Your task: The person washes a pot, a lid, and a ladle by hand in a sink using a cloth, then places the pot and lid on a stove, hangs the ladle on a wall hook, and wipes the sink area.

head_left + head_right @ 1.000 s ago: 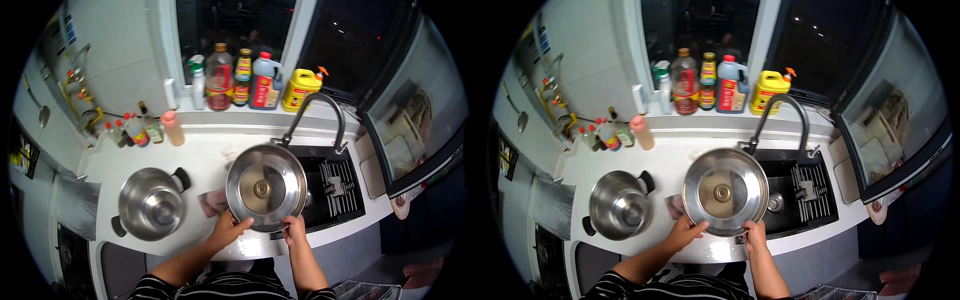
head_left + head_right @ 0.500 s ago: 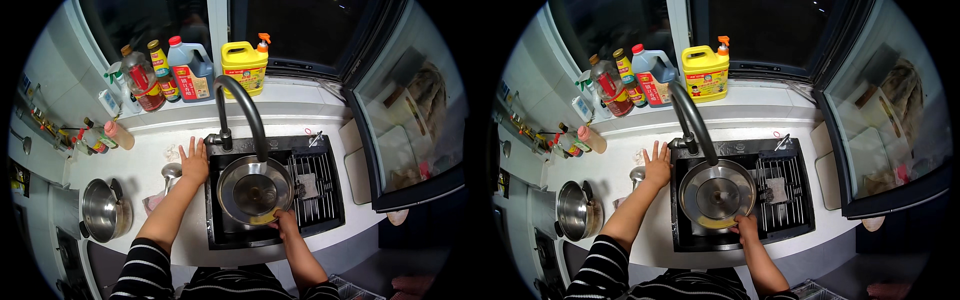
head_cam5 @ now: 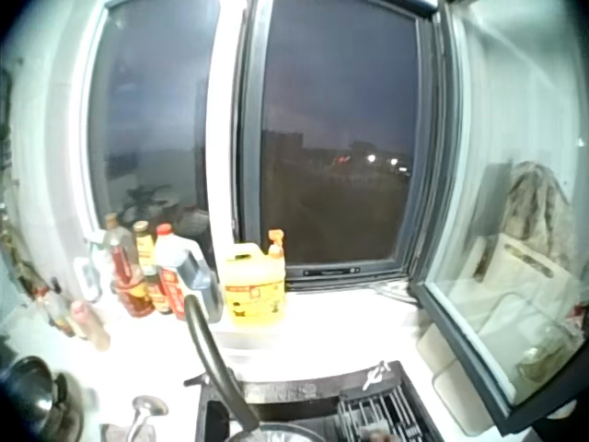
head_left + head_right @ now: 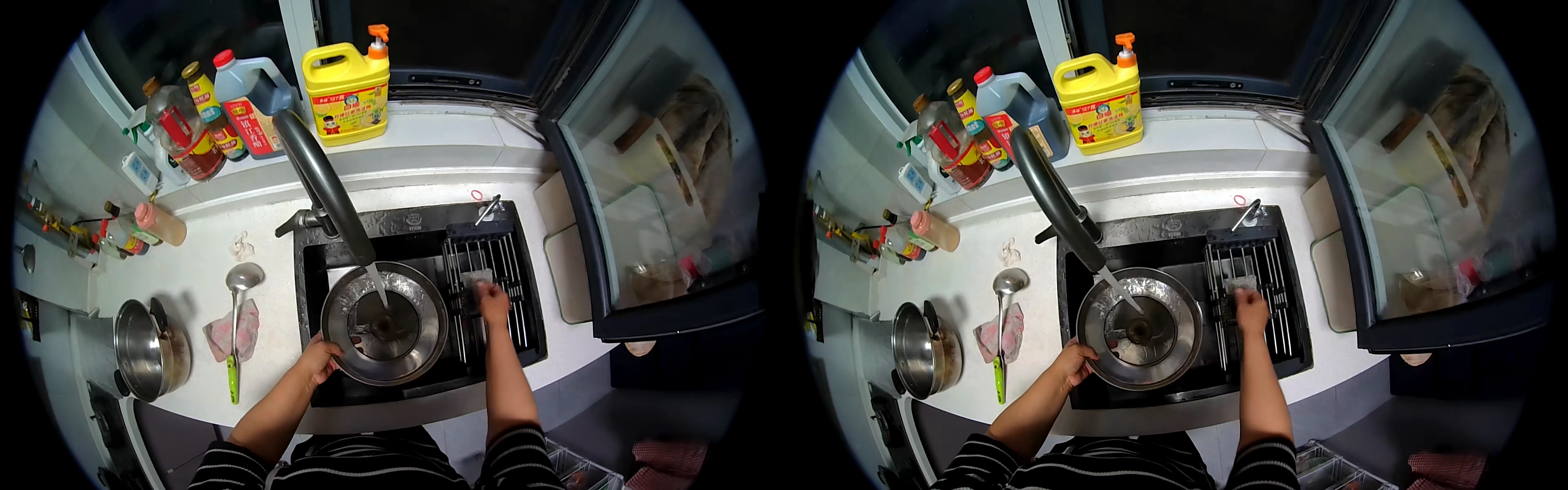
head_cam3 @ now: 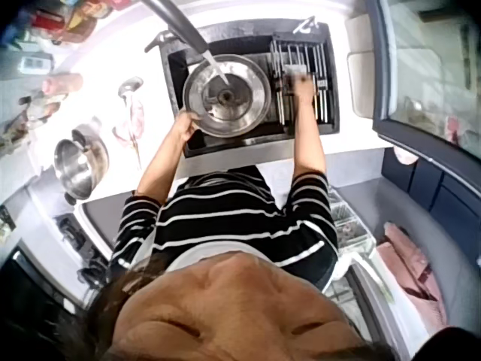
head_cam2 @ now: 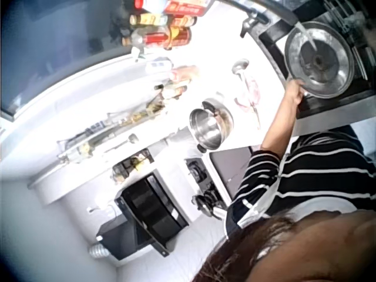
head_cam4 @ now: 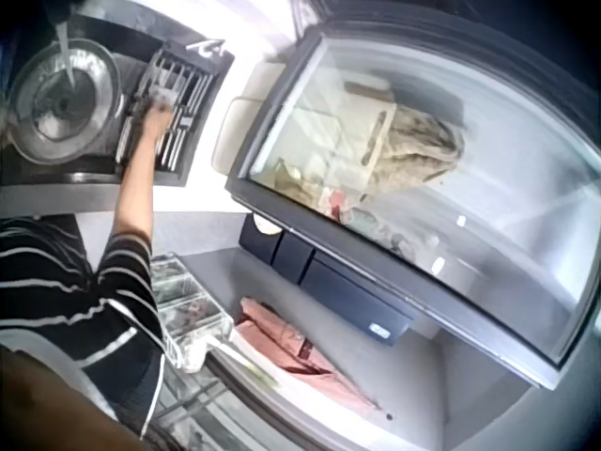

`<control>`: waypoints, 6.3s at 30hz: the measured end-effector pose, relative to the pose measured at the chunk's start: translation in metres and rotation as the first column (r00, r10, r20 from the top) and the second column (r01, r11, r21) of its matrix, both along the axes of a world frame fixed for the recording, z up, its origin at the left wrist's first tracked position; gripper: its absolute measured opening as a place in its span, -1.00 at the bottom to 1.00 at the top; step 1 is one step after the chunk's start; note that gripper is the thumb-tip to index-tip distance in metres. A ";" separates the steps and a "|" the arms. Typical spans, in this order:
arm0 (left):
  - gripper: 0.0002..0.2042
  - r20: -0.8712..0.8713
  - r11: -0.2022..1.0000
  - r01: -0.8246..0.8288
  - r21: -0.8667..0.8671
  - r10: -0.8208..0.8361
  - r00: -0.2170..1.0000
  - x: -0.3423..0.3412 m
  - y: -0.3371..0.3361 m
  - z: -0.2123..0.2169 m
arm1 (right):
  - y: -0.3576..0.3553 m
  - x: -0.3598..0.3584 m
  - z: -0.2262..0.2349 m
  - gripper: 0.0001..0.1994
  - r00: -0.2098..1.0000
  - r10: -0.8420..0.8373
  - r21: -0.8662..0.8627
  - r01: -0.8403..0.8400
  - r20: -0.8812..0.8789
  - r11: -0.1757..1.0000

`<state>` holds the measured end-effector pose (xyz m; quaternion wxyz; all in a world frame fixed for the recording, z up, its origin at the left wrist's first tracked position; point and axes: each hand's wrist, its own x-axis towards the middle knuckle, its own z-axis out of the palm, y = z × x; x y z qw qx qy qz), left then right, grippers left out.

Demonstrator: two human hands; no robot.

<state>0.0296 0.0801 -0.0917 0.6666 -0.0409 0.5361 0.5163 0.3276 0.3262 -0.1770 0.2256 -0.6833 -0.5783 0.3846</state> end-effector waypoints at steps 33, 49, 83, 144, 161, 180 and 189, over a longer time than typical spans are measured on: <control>-0.65 0.089 0.990 -0.026 0.137 0.014 0.996 0.033 -0.007 -0.007 | -0.135 -0.138 0.042 -0.56 0.075 0.986 0.472 -0.881 0.147 -0.004; -0.67 -0.005 0.978 -0.156 0.137 0.158 0.987 0.043 -0.020 -0.019 | -0.074 -0.076 0.066 -0.69 -0.272 0.661 -0.377 -0.926 0.699 0.018; -0.48 0.143 0.952 -0.224 0.208 0.197 0.970 0.035 -0.005 -0.025 | -0.148 -0.119 0.069 -0.65 0.218 0.957 0.083 -0.968 -0.191 0.237; -0.45 -0.902 0.999 -0.038 -0.023 -0.004 0.431 0.066 0.019 0.002 | -0.083 -0.179 0.013 -0.68 0.840 0.084 0.004 -0.097 -0.536 0.995; -0.48 -0.133 0.871 -0.478 0.114 0.490 0.861 0.050 0.072 0.034 | -0.114 -0.125 -0.054 -0.54 0.723 -0.211 -0.294 0.011 -0.658 0.956; -0.57 -0.307 0.916 -0.390 0.092 0.399 0.864 0.046 0.103 0.038 | -0.103 -0.185 0.100 -0.58 0.943 0.332 0.407 -0.288 -0.039 0.867; -0.66 0.004 0.926 -0.368 -0.089 0.370 0.929 0.014 0.109 -0.003 | -0.120 -0.161 0.072 -0.75 0.761 0.647 0.589 -0.501 -0.049 0.634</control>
